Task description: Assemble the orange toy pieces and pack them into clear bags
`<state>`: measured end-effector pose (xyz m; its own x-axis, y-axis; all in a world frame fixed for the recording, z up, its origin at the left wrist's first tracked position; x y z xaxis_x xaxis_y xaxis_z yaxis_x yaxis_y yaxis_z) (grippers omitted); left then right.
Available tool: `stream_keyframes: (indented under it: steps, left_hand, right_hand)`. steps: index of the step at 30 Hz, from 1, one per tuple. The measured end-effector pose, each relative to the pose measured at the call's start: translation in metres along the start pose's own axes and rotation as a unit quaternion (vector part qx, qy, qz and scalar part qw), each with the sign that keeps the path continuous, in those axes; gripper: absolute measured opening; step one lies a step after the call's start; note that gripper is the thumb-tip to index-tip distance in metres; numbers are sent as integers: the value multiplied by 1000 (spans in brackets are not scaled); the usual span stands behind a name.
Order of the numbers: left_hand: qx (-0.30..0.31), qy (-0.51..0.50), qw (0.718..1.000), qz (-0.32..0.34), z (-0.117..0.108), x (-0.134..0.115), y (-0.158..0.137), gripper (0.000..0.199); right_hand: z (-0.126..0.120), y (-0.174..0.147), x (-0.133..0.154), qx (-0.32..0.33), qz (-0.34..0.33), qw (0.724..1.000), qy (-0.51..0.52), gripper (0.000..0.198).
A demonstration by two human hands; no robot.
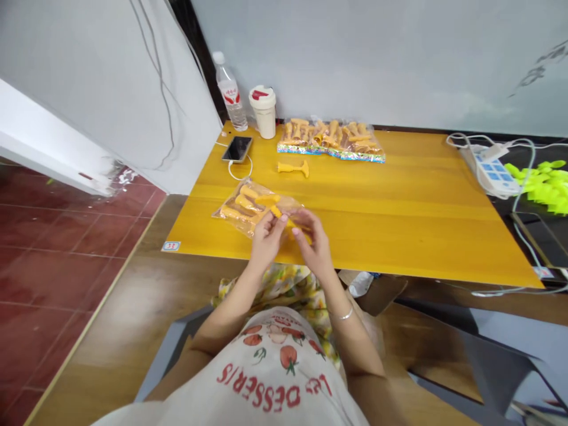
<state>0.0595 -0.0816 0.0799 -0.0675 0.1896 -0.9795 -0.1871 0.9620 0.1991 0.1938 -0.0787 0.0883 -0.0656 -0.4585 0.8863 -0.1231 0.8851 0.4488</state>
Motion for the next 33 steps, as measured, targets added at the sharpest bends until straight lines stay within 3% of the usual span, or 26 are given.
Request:
stream_keyframes:
  steps: [3, 6, 10, 14, 19, 22, 28, 33]
  left_hand:
    - [15, -18, 1000, -6, 6, 3, -3, 30]
    - [23, 138, 989, 43, 1, 5, -5, 42]
    - [36, 404, 906, 119, -3, 19, -7, 62]
    - [53, 520, 841, 140, 5, 39, -6, 32]
    - [40, 553, 820, 143, 8, 38, 1, 21]
    - [28, 525, 839, 137, 0, 32, 5, 17]
    - [-55, 326, 938, 105, -33, 14, 11, 12]
    - [-68, 226, 970, 51, -43, 15, 13, 12]
  right_hand:
    - [17, -17, -21, -10, 85, 991, 101, 36]
    - [3, -21, -35, -70, 140, 979, 130, 37]
    - [-40, -21, -49, -149, 194, 959, 141, 39]
    - [-66, -30, -55, -171, 224, 950, 134, 38]
    - [-69, -47, -58, -161, 269, 941, 123, 44]
    - [-67, -52, -54, -144, 287, 939, 121, 45]
    - [-50, -54, -48, -74, 324, 933, 135, 44]
    - [-30, -52, -51, -40, 341, 923, 171, 45]
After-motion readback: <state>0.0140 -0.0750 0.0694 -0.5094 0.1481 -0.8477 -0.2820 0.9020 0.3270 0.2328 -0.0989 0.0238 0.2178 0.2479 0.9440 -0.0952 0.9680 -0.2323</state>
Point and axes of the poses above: each hand's wrist, its own y-axis towards the middle knuckle, its own z-axis out of the palm, x = y × z, the point moved 9 cm from there along y, towards the middle knuckle, and after that the axes turned 8 degrees about y, right-handed, at the moved point
